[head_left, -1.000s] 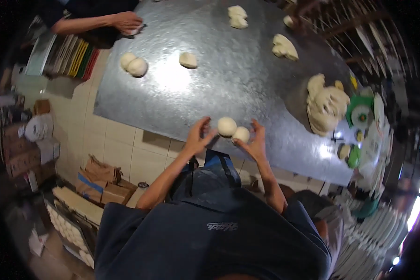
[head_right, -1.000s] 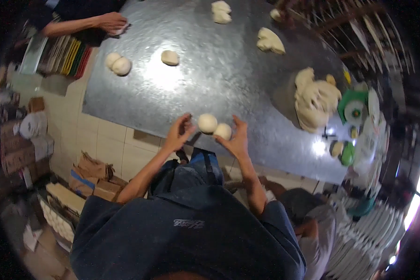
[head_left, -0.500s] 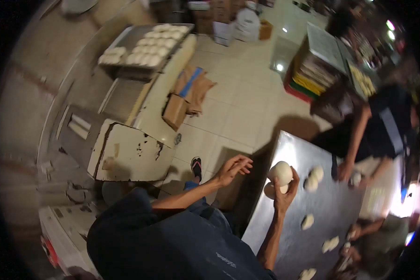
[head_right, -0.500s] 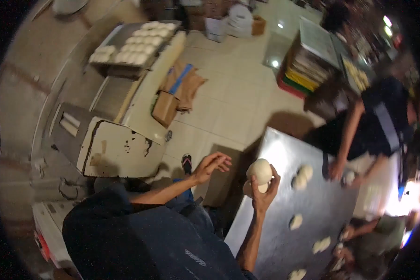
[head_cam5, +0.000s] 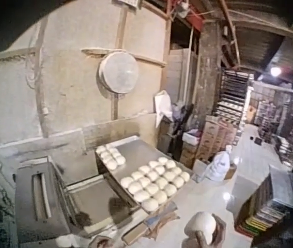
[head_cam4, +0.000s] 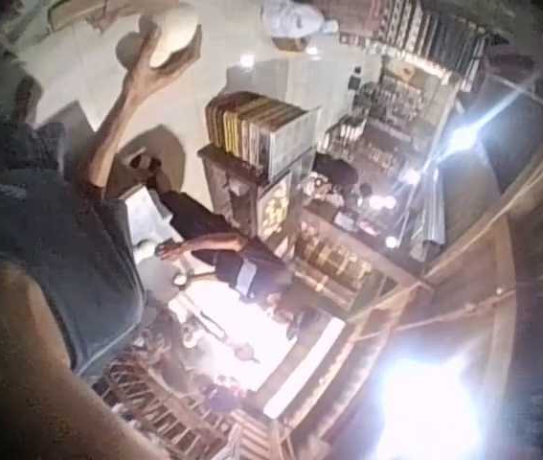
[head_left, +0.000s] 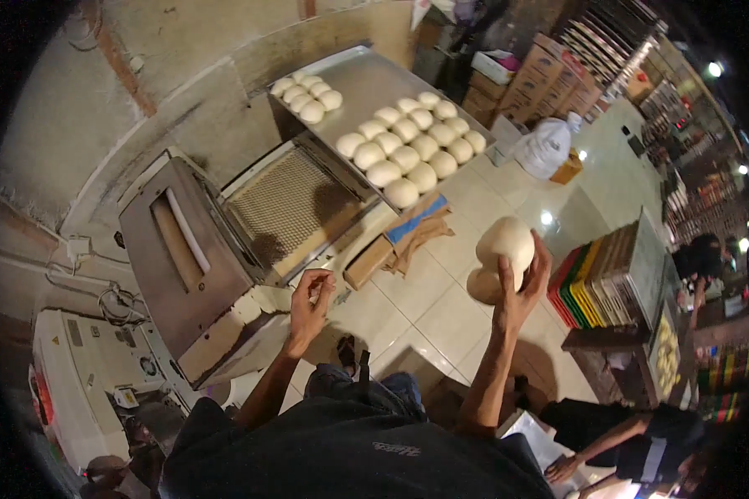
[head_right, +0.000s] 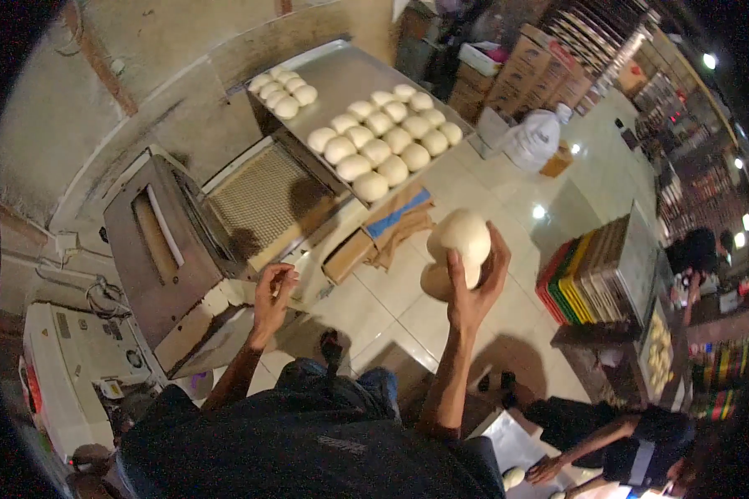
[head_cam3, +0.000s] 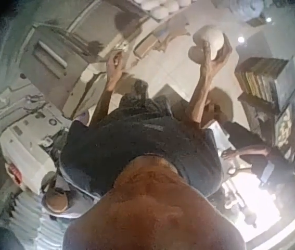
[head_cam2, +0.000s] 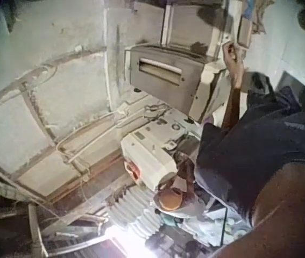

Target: Shaping pieces of dough into rounds and weighing them on a scale at a bakery workbench.

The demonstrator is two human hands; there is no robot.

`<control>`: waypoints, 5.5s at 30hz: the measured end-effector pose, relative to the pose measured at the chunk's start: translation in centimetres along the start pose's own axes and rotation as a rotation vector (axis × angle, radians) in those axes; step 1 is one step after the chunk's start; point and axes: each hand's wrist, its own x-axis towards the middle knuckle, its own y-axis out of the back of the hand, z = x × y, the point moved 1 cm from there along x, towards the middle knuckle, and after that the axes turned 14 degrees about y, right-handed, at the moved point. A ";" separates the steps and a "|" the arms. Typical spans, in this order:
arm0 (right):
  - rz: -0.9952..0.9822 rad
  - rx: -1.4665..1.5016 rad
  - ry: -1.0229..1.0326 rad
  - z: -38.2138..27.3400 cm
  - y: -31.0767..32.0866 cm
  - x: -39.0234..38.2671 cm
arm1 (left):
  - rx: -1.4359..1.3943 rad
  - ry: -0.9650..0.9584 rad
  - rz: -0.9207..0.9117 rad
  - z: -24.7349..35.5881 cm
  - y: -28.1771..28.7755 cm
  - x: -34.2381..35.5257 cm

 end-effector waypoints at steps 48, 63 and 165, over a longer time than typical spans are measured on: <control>-2.982 1.206 0.760 -25.9 1.5 -53.6 | -0.628 1.523 2.134 -20.1 -22.7 -63.5; -3.397 1.555 1.632 -41.9 23.7 -88.9 | -1.479 1.449 2.463 -30.2 -23.9 -70.1; -2.076 2.309 2.821 -53.1 42.0 -101.3 | -1.660 0.883 2.532 -29.7 -12.5 -101.4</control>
